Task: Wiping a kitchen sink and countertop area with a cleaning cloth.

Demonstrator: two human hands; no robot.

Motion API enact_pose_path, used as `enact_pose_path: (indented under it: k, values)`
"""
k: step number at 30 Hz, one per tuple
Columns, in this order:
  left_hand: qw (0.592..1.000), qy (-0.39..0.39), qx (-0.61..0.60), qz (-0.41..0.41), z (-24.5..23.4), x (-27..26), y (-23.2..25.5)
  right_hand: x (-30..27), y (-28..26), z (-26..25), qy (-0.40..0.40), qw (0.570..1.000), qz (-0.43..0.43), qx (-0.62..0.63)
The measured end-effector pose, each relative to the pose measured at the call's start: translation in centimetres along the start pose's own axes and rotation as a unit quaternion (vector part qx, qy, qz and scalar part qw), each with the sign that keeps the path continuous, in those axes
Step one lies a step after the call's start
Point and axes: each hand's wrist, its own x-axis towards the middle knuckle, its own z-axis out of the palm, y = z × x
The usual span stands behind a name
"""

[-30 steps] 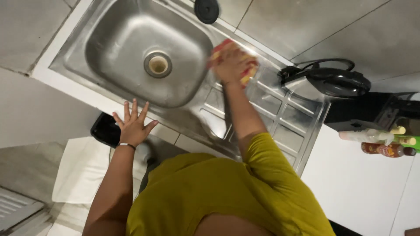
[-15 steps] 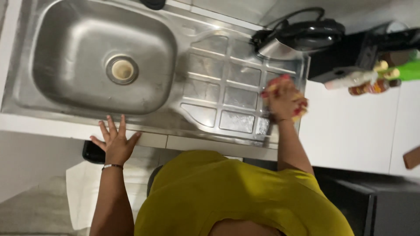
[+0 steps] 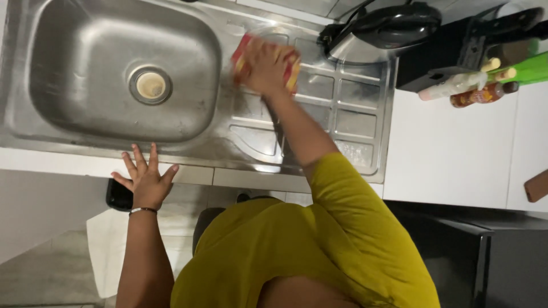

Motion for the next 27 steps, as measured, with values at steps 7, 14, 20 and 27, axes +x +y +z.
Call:
enact_pose_path:
  k: [7,14,20,27]
  values:
    - [1.000,-0.013,0.004,-0.010,-0.4,0.0,0.5,2.8,1.3,-5.7,-0.063,0.955,0.290,-0.012]
    - [1.000,0.009,0.009,0.007,0.5,0.4,-0.6,-4.2,-1.3,-2.5,0.032,0.999,0.012,-0.010]
    - [0.999,0.027,-0.018,0.016,0.1,0.1,0.0,-13.6,12.8,-6.1,0.125,0.969,0.196,0.087]
    - [1.000,0.023,-0.013,0.017,-0.6,-0.1,1.2,-20.8,15.3,-7.0,-0.012,0.912,0.409,0.028]
